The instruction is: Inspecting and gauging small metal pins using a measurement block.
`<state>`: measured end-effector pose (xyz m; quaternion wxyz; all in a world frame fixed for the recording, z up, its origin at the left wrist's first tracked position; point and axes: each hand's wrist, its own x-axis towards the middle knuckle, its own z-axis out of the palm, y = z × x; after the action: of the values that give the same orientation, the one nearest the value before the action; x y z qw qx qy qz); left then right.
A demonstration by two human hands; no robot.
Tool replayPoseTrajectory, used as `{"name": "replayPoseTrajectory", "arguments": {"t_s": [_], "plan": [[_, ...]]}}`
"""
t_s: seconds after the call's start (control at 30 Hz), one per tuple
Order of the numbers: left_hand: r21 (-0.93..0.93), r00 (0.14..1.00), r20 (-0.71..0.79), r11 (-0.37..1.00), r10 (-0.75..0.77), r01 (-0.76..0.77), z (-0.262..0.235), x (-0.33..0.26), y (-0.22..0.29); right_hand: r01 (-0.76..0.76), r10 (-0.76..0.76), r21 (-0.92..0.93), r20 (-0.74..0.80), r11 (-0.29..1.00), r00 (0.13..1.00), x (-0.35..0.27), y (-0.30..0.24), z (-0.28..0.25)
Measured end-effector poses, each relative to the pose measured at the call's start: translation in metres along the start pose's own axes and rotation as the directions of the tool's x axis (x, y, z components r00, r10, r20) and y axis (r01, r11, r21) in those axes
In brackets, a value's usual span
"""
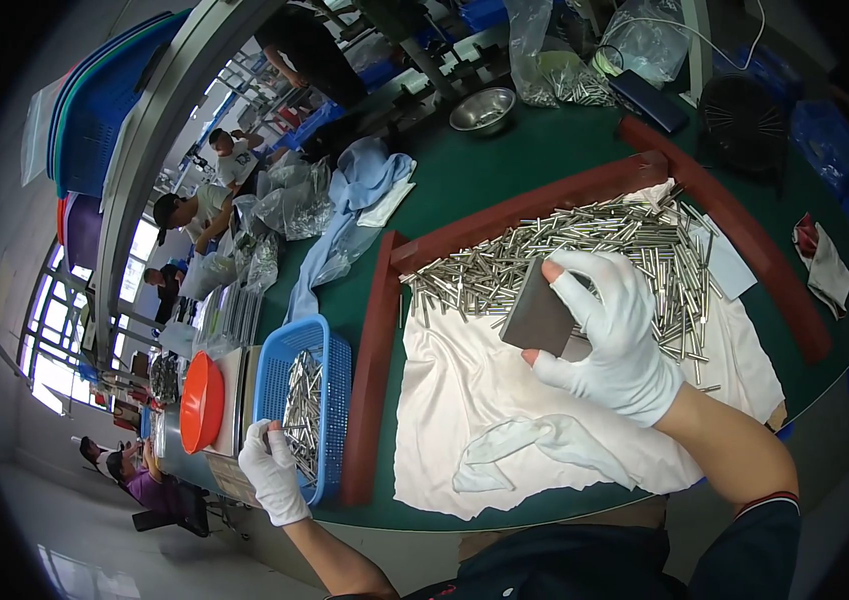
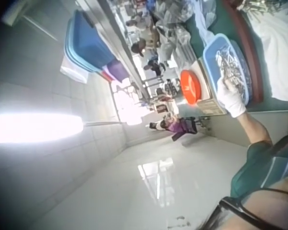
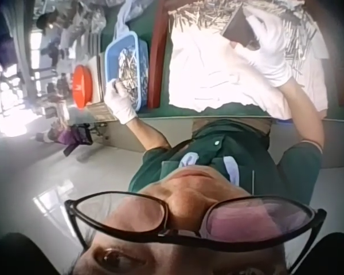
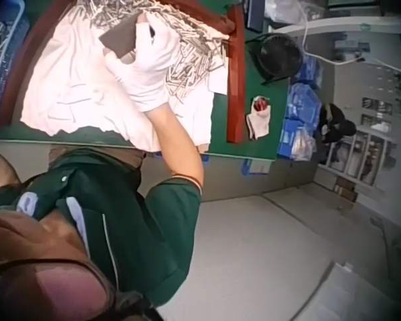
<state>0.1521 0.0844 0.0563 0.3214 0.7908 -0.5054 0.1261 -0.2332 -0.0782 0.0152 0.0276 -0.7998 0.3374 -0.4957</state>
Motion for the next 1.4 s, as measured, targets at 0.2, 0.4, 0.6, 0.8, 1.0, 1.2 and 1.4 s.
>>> {"name": "replayPoseTrajectory", "arguments": {"t_s": [0.2, 0.4, 0.6, 0.8, 1.0, 1.2, 1.4], "plan": [[0.059, 0.998, -0.003, 0.997, 0.056, -0.055, 0.008, 0.001, -0.005, -0.003, 0.003, -0.005, 0.008, 1.000, 1.000, -0.001, 0.000, 0.000], [0.018, 1.000, -0.003, 1.000, 0.011, -0.011, 0.004, 0.003, 0.012, -0.008, 0.008, -0.010, -0.047, 1.000, 0.999, 0.003, 0.000, -0.002], [-0.073, 0.959, -0.038, 0.956, 0.281, -0.283, 0.003, 0.006, 0.069, -0.593, 0.657, 0.721, 0.256, 0.359, 0.709, 0.007, 0.013, -0.007], [-0.216, 0.857, -0.003, 0.837, 0.515, -0.503, 0.021, 0.019, 0.134, -0.389, 0.762, 0.883, 0.438, -0.264, 0.476, 0.012, 0.045, -0.014], [-0.288, 0.723, 0.219, 0.751, 0.655, -0.594, 0.062, 0.027, 0.183, -0.324, 0.717, 0.852, 0.521, -0.411, 0.463, 0.013, 0.051, -0.019], [-0.300, 0.609, 0.446, 0.750, 0.656, -0.589, 0.124, 0.026, 0.188, -0.321, 0.713, 0.852, 0.523, -0.414, 0.466, 0.011, 0.048, -0.018], [-0.263, 0.533, 0.557, 0.745, 0.636, -0.613, 0.149, 0.023, 0.209, -0.331, 0.660, 0.824, 0.566, -0.459, 0.494, 0.006, 0.052, -0.022]]}}
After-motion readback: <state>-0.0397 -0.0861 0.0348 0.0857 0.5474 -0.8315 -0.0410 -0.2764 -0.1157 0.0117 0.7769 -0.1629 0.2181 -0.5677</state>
